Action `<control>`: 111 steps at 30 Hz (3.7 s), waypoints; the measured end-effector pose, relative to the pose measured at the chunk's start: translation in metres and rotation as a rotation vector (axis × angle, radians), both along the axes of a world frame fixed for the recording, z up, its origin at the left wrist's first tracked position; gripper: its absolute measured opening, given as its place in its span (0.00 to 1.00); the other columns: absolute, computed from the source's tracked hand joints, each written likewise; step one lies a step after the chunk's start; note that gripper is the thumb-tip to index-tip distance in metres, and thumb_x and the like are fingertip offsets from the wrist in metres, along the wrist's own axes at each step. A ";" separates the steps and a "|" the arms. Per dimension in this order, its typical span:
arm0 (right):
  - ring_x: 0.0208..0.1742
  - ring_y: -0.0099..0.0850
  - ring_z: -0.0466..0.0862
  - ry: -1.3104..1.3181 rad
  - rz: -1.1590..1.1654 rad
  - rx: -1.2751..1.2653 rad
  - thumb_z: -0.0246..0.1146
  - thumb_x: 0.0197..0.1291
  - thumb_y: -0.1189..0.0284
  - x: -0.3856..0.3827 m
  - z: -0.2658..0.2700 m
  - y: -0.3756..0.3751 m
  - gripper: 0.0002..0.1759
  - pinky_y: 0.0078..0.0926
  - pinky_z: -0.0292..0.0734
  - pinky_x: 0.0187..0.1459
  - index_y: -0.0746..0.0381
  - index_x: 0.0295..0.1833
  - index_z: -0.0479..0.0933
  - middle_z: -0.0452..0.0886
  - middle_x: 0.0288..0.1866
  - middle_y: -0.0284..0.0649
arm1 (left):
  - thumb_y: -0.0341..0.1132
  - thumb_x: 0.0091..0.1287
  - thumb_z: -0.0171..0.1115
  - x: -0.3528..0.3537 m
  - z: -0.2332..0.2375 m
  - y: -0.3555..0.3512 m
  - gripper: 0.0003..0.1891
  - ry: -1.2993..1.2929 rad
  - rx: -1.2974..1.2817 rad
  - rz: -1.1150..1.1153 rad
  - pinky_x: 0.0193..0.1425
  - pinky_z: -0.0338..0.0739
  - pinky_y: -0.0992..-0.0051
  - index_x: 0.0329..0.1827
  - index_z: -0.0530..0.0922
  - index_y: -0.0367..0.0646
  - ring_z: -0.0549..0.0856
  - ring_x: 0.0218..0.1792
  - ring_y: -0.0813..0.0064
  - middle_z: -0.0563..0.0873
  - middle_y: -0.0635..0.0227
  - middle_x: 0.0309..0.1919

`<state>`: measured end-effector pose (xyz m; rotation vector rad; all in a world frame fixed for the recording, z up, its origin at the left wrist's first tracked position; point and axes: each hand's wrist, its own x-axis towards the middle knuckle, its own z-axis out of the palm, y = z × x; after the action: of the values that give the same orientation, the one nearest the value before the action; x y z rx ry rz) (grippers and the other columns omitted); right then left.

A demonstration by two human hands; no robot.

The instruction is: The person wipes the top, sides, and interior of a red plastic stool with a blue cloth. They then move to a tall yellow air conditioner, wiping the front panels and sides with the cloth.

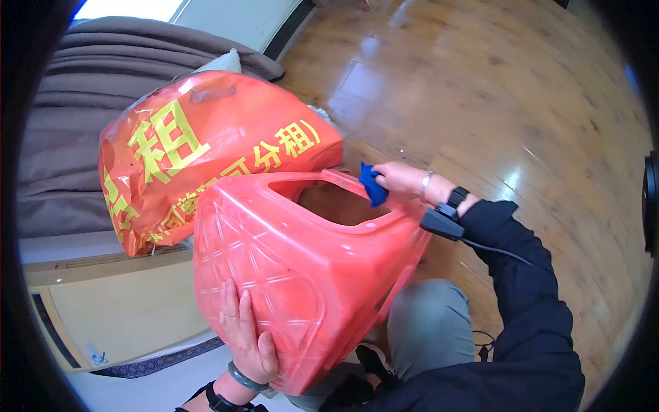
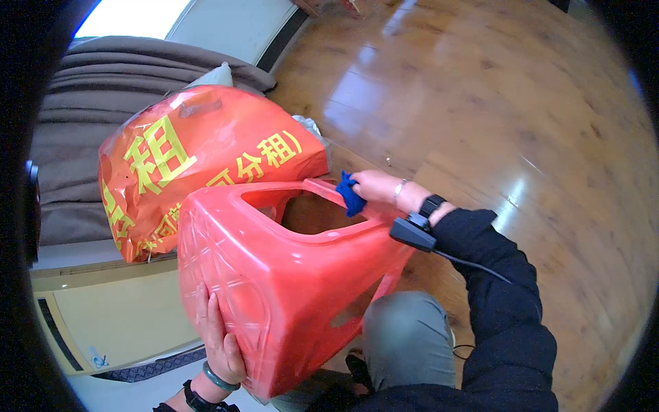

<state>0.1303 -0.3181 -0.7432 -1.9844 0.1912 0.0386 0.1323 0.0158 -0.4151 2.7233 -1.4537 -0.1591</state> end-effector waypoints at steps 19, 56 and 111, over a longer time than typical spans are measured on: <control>0.48 0.28 0.82 0.176 -0.318 0.558 0.50 0.67 0.73 -0.160 0.073 0.012 0.16 0.28 0.77 0.53 0.68 0.54 0.77 0.84 0.48 0.37 | 0.43 0.67 0.47 0.000 0.000 0.001 0.33 -0.018 -0.051 -0.010 0.76 0.50 0.51 0.74 0.62 0.35 0.57 0.75 0.43 0.58 0.43 0.75; 0.71 0.49 0.69 -0.099 -0.084 -0.935 0.50 0.65 0.61 0.036 0.313 0.150 0.33 0.45 0.65 0.68 0.71 0.70 0.61 0.67 0.70 0.58 | 0.51 0.72 0.49 0.020 -0.003 0.062 0.33 -0.013 -0.333 0.160 0.78 0.45 0.51 0.74 0.62 0.40 0.53 0.78 0.52 0.58 0.52 0.76; 0.70 0.47 0.69 -0.524 0.361 -0.904 0.59 0.51 0.66 -0.035 0.326 0.287 0.32 0.45 0.59 0.72 0.69 0.62 0.71 0.72 0.66 0.55 | 0.45 0.77 0.43 0.070 -0.060 0.091 0.27 0.036 -0.886 0.628 0.76 0.53 0.57 0.74 0.62 0.40 0.60 0.75 0.51 0.65 0.53 0.73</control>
<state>0.0948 -0.0307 -0.4177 -2.8110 -0.5925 -0.3965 0.2023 0.1067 -0.4747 2.2162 -0.4028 0.3679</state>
